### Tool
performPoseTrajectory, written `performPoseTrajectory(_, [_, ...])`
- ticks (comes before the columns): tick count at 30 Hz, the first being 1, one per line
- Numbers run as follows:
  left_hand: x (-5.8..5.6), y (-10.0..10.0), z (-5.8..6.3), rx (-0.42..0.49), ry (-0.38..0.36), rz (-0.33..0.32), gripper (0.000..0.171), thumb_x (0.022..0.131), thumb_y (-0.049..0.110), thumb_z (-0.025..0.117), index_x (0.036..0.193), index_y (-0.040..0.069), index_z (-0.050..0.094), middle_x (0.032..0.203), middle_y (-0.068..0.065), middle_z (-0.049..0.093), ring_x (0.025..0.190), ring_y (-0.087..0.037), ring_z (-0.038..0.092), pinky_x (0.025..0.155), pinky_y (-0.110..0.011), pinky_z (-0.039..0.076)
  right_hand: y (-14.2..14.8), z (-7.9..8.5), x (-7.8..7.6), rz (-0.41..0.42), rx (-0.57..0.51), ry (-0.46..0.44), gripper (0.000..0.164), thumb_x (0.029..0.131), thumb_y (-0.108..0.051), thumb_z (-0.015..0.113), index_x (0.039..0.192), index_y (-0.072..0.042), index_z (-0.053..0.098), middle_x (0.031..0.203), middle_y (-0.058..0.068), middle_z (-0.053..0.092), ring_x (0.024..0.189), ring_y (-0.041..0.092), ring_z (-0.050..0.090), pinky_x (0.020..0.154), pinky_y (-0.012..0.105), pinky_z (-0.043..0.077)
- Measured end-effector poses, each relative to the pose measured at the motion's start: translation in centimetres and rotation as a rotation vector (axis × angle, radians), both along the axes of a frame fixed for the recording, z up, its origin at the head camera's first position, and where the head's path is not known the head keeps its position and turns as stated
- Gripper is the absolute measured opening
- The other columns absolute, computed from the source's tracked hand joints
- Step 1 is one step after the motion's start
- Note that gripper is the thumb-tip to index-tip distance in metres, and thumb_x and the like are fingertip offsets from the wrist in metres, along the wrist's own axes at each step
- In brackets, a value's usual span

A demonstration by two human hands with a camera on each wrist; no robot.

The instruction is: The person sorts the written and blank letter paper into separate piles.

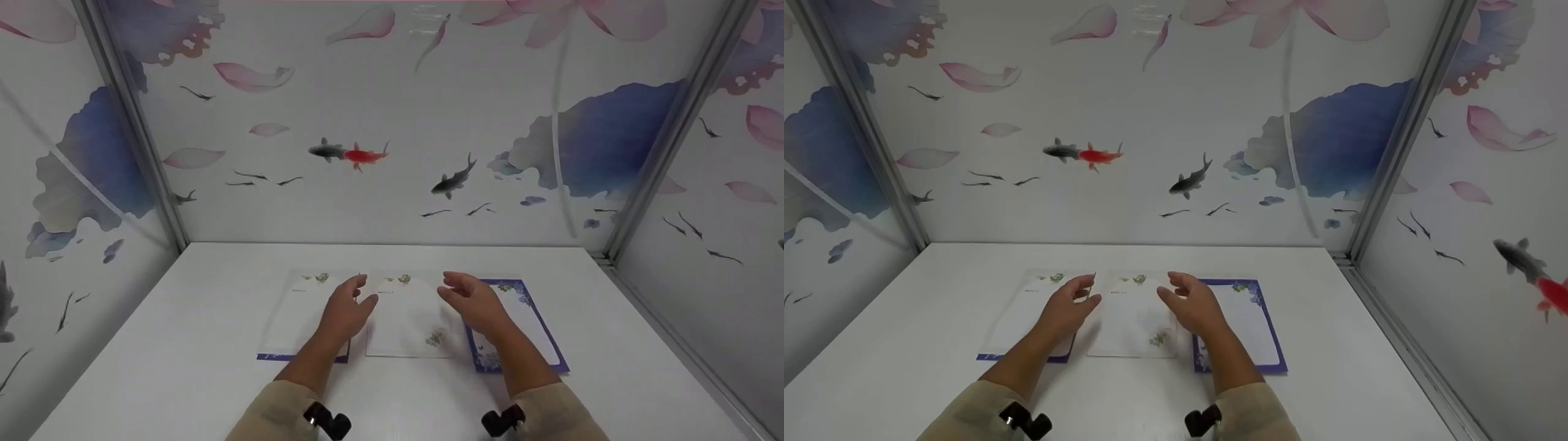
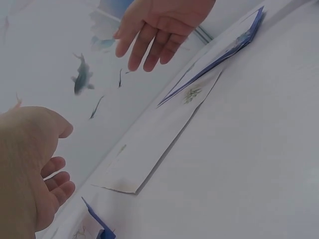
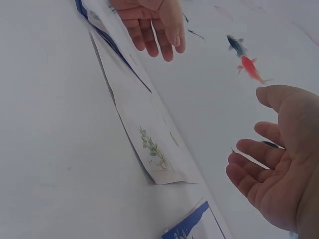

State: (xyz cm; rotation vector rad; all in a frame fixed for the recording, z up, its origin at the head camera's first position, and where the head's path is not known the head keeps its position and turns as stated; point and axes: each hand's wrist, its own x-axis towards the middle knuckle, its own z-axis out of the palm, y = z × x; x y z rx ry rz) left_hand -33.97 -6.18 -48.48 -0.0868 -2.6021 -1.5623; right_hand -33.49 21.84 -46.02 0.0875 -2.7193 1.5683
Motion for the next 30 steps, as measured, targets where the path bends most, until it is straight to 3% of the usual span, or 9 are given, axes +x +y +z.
performPoseTrajectory(3, [0.0,-0.2,0.1,-0.004,-0.01,-0.007,0.059,0.104,0.036,0.067,0.158,0.016,0.051,0.162,-0.009,0.054,0.151,-0.033,0.051,0.123,-0.054,0.045,-0.2,0.0,0.2,0.006,0.02,0.004,0.059,0.102,-0.049,0.07,0.155,-0.026,0.057,0.157,0.006,0.06,0.146,0.031,0.057,0.121,0.055,0.049])
performPoseTrajectory(6, [0.0,-0.1,0.1,-0.068,-0.039,-0.041,0.066,0.103,0.041,0.068,0.162,0.019,0.047,0.168,-0.009,0.047,0.157,-0.035,0.044,0.128,-0.057,0.039,0.0,-0.2,0.5,0.024,0.077,0.008,0.064,0.101,-0.052,0.07,0.158,-0.027,0.054,0.161,0.007,0.057,0.15,0.033,0.053,0.122,0.058,0.046])
performPoseTrajectory(12, [0.5,0.2,-0.3,-0.288,-0.113,-0.22,0.085,0.098,0.056,0.071,0.168,0.021,0.036,0.18,-0.007,0.024,0.168,-0.037,0.02,0.133,-0.064,0.023,-0.1,-0.9,1.2,0.117,0.263,-0.045,0.086,0.093,-0.074,0.066,0.166,-0.035,0.04,0.175,0.009,0.038,0.156,0.046,0.044,0.123,0.07,0.038])
performPoseTrajectory(16, [0.8,0.5,-0.6,-0.403,-0.127,-0.309,0.088,0.097,0.06,0.07,0.168,0.022,0.036,0.181,-0.006,0.021,0.168,-0.036,0.017,0.133,-0.064,0.024,-0.4,-1.5,1.3,0.174,0.348,-0.072,0.085,0.095,-0.069,0.068,0.166,-0.036,0.039,0.178,0.005,0.03,0.162,0.043,0.033,0.128,0.071,0.028])
performPoseTrajectory(19, [1.1,0.9,-0.7,-0.467,-0.125,-0.336,0.086,0.098,0.059,0.069,0.167,0.019,0.038,0.18,-0.007,0.024,0.168,-0.035,0.018,0.134,-0.062,0.024,-0.7,-1.9,1.4,0.197,0.404,-0.096,0.081,0.095,-0.061,0.073,0.165,-0.032,0.042,0.178,0.004,0.031,0.166,0.038,0.026,0.131,0.069,0.023])
performPoseTrajectory(24, [1.6,1.3,-1.0,-0.583,-0.11,-0.358,0.083,0.099,0.058,0.067,0.165,0.015,0.042,0.178,-0.009,0.029,0.168,-0.034,0.021,0.135,-0.058,0.025,-1.0,-2.6,1.5,0.229,0.484,-0.146,0.079,0.092,-0.055,0.079,0.161,-0.03,0.049,0.177,0.003,0.034,0.166,0.035,0.028,0.132,0.065,0.024])
performPoseTrajectory(30, [1.9,1.6,-1.5,-0.71,-0.09,-0.352,0.082,0.1,0.059,0.066,0.165,0.015,0.042,0.178,-0.008,0.03,0.168,-0.032,0.021,0.134,-0.056,0.027,-1.4,-2.7,2.0,0.271,0.595,-0.135,0.074,0.092,-0.048,0.081,0.158,-0.026,0.055,0.176,0.002,0.036,0.166,0.034,0.028,0.133,0.062,0.025])
